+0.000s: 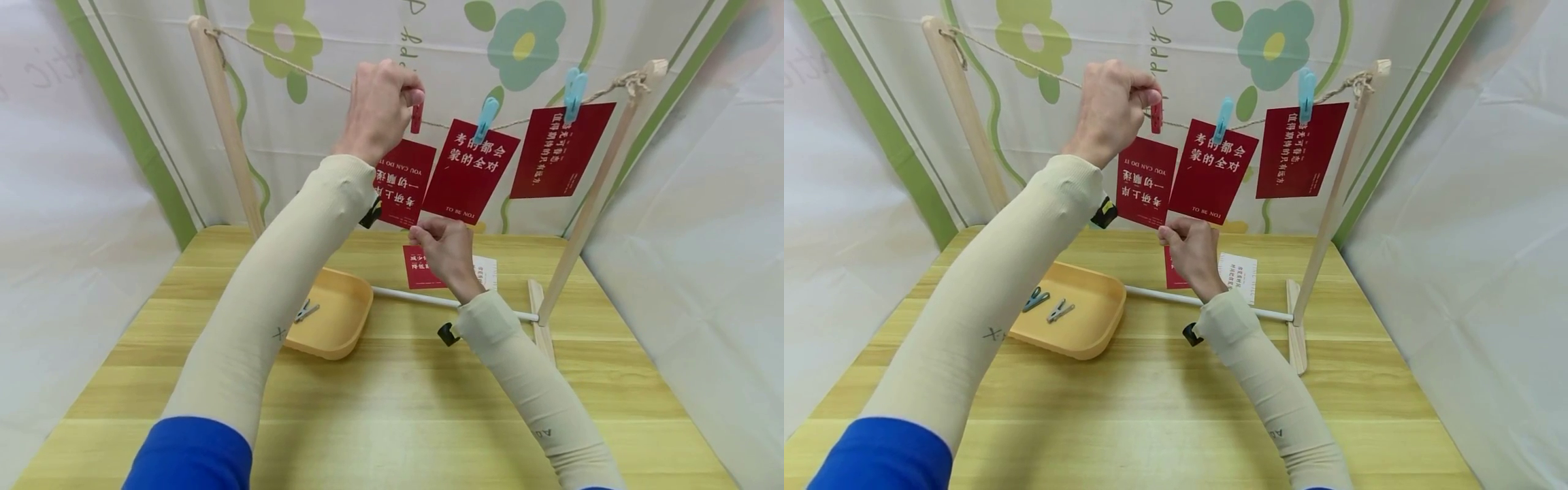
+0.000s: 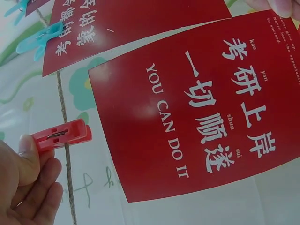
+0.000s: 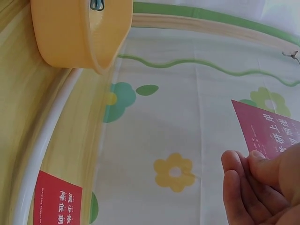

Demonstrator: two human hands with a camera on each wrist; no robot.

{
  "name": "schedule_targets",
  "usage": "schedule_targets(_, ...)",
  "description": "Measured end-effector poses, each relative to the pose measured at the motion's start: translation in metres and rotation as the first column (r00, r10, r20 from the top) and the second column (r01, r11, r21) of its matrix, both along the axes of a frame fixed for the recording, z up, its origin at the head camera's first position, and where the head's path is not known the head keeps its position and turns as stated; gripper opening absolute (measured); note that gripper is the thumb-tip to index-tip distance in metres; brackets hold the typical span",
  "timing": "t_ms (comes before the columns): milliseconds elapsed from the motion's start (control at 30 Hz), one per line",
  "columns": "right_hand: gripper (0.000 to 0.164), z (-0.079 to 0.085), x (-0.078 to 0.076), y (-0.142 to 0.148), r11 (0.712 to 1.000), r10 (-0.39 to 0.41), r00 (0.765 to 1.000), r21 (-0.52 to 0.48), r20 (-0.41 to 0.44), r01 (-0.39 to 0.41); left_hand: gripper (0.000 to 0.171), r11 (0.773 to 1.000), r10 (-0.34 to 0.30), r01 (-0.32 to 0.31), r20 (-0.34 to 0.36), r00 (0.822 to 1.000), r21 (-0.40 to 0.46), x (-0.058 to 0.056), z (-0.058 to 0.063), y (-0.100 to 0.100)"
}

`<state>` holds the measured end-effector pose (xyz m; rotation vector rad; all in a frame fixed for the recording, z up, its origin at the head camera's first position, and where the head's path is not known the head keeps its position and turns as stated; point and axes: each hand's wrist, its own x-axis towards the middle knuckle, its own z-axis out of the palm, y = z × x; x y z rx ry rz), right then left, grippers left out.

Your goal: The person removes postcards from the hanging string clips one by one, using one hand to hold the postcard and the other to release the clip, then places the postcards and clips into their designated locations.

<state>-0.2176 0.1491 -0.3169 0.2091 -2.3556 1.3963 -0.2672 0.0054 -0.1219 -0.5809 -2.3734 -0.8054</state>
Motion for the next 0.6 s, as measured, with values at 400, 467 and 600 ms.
schedule_targets(400, 0.016, -0.0022, 0.0012, 0.0002, 1.000, 0.025, 1.000, 0.008, 0.011, -0.025, 0.023, 0.993, 0.000, 0.011, -0.093, 0.996, 0.114, 0.0001, -0.0009, 0.0008)
schedule_targets(467, 0.016, -0.0024, 0.0017, 0.0001, 1.000, 0.026, 1.000, 0.009, 0.017, -0.026, 0.023, 0.992, -0.003, 0.016, -0.104, 0.995, 0.129, 0.0003, -0.0009, 0.0006)
schedule_targets(600, 0.015, -0.0025, 0.0023, -0.0005, 0.999, 0.026, 0.999, 0.019, 0.023, -0.026, 0.025, 0.987, -0.014, 0.034, -0.130, 0.991, 0.157, 0.0006, -0.0005, -0.0007)
